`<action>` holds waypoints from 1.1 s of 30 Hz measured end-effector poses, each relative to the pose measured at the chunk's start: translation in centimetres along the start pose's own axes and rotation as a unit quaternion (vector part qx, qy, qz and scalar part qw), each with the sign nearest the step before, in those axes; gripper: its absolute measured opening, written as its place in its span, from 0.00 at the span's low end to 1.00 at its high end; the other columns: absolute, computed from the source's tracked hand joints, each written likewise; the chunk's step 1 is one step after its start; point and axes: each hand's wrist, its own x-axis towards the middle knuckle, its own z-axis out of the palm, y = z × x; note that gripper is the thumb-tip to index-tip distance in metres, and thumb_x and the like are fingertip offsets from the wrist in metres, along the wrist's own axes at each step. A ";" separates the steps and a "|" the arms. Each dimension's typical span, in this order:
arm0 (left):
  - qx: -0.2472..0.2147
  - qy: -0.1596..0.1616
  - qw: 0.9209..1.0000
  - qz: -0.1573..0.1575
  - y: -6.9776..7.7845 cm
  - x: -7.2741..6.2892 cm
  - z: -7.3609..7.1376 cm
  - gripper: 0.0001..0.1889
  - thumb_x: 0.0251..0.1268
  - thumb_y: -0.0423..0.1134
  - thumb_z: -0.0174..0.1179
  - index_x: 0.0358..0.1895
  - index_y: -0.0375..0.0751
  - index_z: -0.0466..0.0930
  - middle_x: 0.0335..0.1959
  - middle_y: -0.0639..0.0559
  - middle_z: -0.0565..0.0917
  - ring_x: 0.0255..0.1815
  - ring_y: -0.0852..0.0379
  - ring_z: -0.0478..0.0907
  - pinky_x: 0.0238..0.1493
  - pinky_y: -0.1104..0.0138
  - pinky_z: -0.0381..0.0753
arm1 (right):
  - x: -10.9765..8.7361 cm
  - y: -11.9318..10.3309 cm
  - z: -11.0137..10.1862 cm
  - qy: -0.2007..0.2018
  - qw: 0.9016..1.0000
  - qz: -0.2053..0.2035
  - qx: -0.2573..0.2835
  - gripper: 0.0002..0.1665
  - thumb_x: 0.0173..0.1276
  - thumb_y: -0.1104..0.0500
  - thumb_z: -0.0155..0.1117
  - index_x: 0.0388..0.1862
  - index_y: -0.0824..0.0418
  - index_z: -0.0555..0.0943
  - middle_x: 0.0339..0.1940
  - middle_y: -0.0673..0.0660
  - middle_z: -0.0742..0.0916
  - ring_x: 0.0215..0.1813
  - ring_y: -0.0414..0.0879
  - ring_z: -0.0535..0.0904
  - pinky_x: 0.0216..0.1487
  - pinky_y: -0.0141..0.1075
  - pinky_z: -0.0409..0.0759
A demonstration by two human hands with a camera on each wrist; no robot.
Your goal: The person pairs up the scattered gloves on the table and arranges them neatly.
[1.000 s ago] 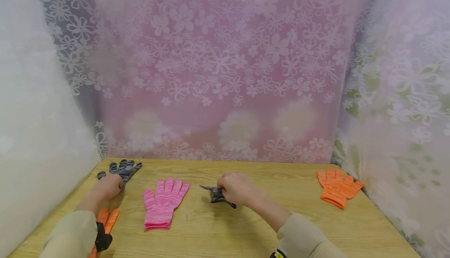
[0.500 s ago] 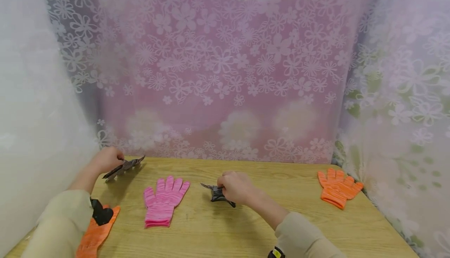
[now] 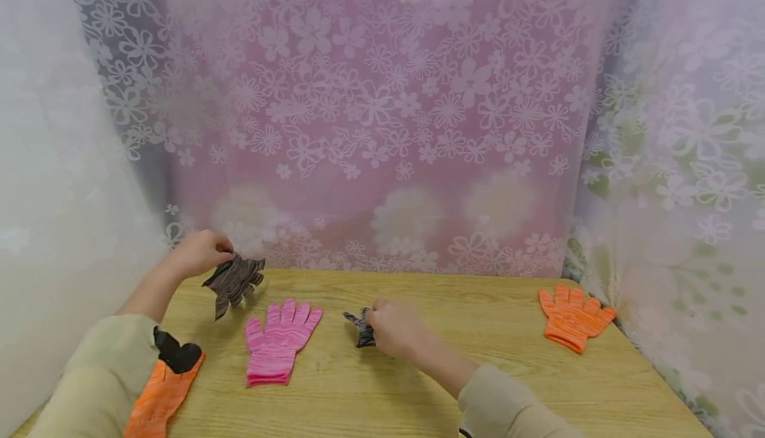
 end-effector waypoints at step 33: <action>-0.007 0.006 0.986 0.166 12.5 2.1 3.6 0.08 0.61 0.32 0.59 0.42 0.35 0.82 0.36 0.46 0.83 0.38 0.51 0.80 0.41 0.61 0.78 | -1.4 -1.9 4.3 -0.090 0.993 0.028 0.069 0.10 0.56 0.65 0.63 0.34 0.51 0.84 0.30 0.46 0.81 0.35 0.38 0.79 0.25 0.28 0.73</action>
